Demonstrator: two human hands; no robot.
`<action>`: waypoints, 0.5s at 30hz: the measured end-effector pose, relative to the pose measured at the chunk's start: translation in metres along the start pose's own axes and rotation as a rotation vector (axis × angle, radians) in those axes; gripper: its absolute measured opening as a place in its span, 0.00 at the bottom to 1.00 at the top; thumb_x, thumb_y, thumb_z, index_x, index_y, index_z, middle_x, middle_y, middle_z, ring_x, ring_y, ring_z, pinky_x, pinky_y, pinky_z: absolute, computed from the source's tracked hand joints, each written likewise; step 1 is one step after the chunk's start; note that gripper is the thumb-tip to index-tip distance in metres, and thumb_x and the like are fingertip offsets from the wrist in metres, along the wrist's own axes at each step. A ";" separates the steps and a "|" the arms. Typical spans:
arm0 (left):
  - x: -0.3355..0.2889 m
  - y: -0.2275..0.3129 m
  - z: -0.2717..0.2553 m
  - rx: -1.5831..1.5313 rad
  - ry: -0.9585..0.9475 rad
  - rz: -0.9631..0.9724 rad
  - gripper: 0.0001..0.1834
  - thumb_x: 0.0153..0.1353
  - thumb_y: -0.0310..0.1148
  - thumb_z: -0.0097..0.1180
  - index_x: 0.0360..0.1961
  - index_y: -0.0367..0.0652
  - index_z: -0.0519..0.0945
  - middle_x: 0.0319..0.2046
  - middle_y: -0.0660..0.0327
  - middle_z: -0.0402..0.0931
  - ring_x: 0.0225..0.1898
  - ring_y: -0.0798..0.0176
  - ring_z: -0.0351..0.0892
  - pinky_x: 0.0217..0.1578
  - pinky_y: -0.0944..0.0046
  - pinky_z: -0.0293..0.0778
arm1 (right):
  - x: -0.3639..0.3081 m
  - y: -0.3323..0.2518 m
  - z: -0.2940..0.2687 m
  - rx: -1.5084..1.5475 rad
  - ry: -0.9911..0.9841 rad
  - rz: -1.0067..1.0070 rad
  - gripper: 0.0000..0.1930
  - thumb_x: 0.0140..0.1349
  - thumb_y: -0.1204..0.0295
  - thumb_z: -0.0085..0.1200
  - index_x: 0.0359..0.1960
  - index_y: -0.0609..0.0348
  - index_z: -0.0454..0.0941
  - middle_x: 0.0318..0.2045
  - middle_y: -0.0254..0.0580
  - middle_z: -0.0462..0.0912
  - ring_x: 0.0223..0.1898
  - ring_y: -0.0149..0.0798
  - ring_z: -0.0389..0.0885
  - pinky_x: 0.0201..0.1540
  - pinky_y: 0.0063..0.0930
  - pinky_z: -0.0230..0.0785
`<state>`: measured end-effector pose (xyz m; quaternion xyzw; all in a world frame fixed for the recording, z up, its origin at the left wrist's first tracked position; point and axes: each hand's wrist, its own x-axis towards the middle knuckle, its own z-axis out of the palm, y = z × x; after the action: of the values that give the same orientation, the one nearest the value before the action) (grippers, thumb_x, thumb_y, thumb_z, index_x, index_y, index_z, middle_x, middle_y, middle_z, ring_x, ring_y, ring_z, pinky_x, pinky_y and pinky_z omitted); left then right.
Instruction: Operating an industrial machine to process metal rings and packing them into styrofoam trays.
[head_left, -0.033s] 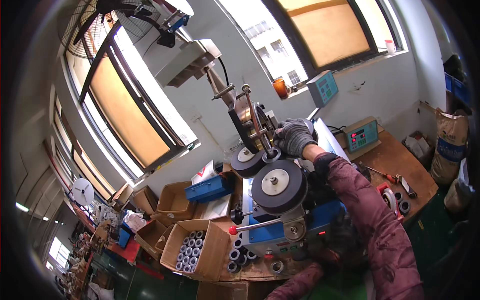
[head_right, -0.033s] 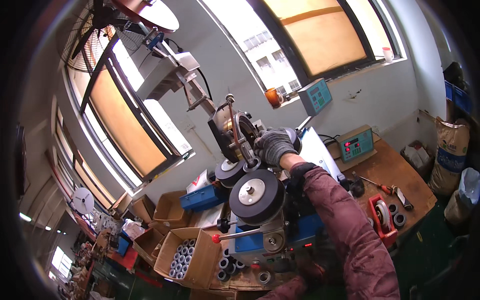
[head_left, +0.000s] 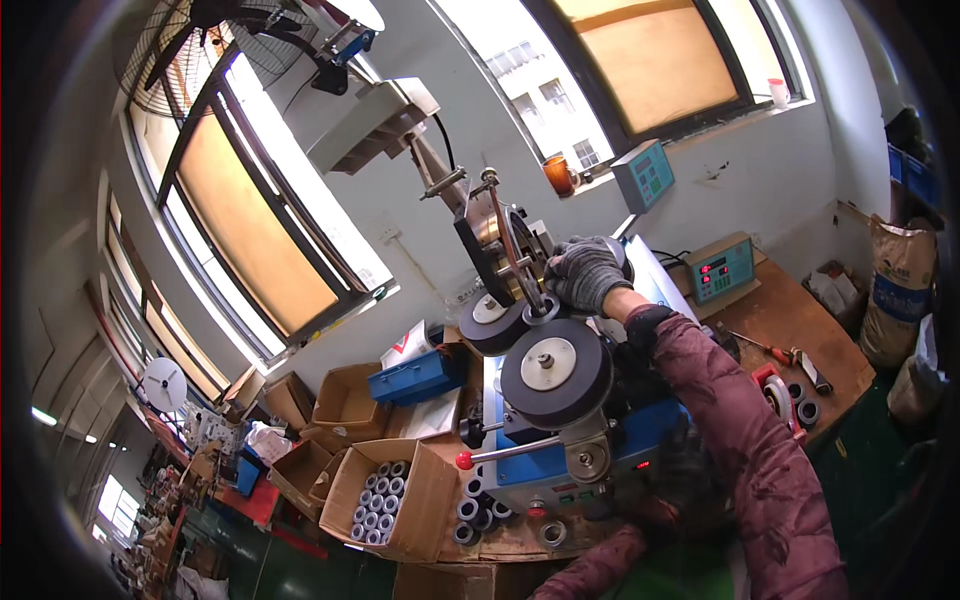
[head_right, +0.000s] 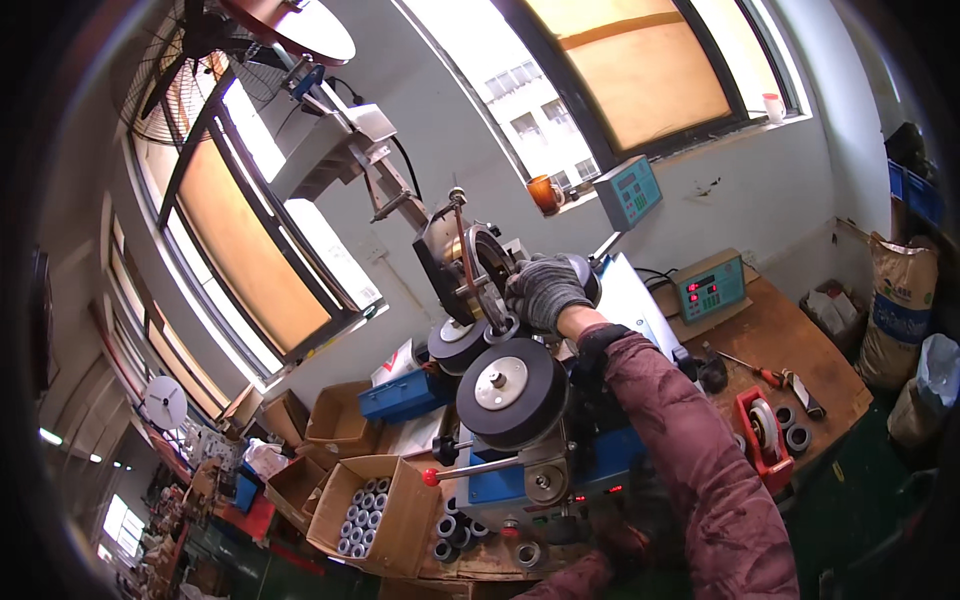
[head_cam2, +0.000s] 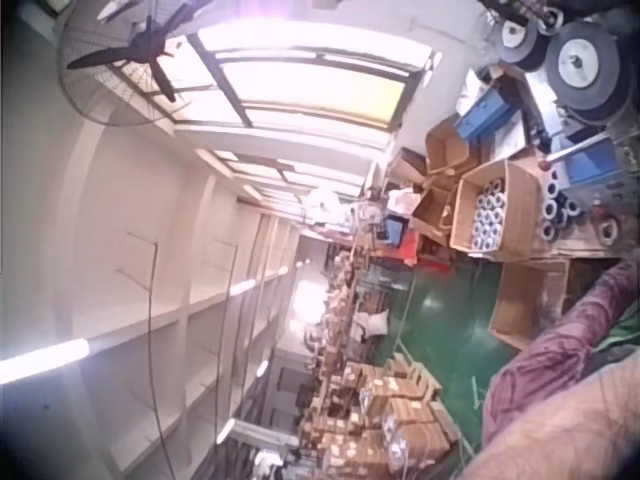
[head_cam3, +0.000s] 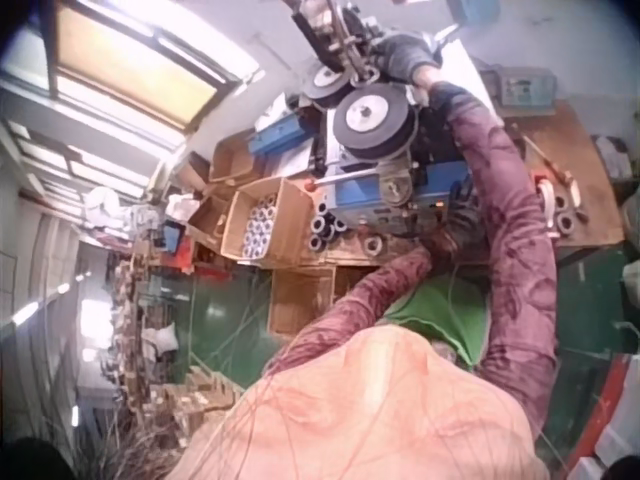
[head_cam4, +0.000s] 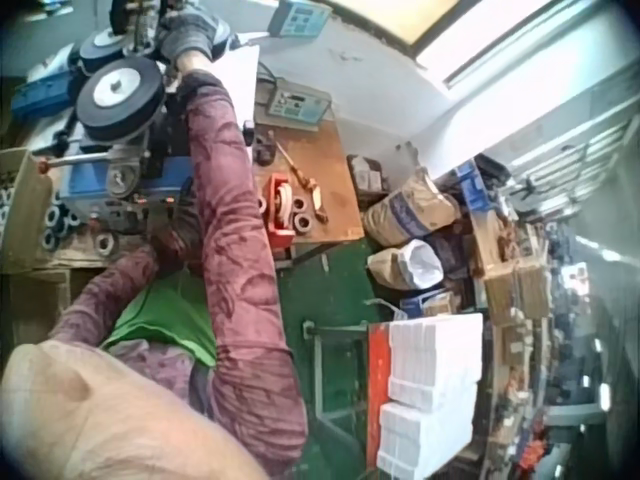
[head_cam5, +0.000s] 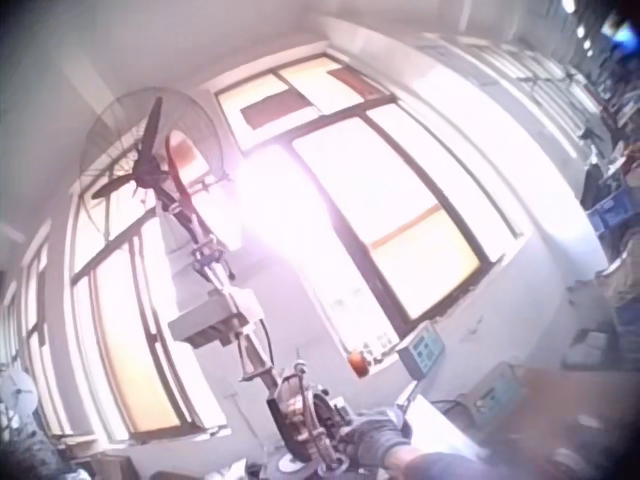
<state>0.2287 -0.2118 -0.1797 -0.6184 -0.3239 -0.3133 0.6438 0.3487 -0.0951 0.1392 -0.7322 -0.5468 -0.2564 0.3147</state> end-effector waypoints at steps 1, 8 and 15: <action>-0.001 0.004 0.001 0.137 0.002 -0.013 0.26 0.62 0.36 0.36 0.60 0.38 0.62 0.66 0.52 0.50 0.68 0.57 0.46 0.68 0.52 0.39 | 0.000 -0.001 0.000 0.002 0.021 -0.003 0.11 0.51 0.59 0.50 0.28 0.48 0.81 0.33 0.40 0.79 0.41 0.47 0.76 0.45 0.42 0.65; 0.013 -0.020 0.002 -0.090 0.041 0.166 0.25 0.66 0.36 0.25 0.62 0.40 0.58 0.67 0.56 0.47 0.58 0.67 0.61 0.67 0.56 0.43 | 0.001 0.004 -0.008 0.002 -0.071 0.040 0.11 0.49 0.60 0.51 0.32 0.45 0.81 0.37 0.39 0.77 0.45 0.46 0.74 0.47 0.43 0.64; -0.013 -0.001 0.015 -0.967 -0.172 0.402 0.27 0.66 0.37 0.23 0.65 0.40 0.53 0.67 0.58 0.48 0.56 0.70 0.63 0.66 0.59 0.45 | 0.001 0.002 -0.009 -0.022 -0.013 0.001 0.10 0.52 0.59 0.50 0.29 0.46 0.81 0.34 0.40 0.79 0.42 0.46 0.76 0.45 0.42 0.65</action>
<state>0.2196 -0.1973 -0.1890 -0.9181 -0.0691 -0.2455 0.3035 0.3507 -0.1011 0.1458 -0.7377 -0.5456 -0.2572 0.3033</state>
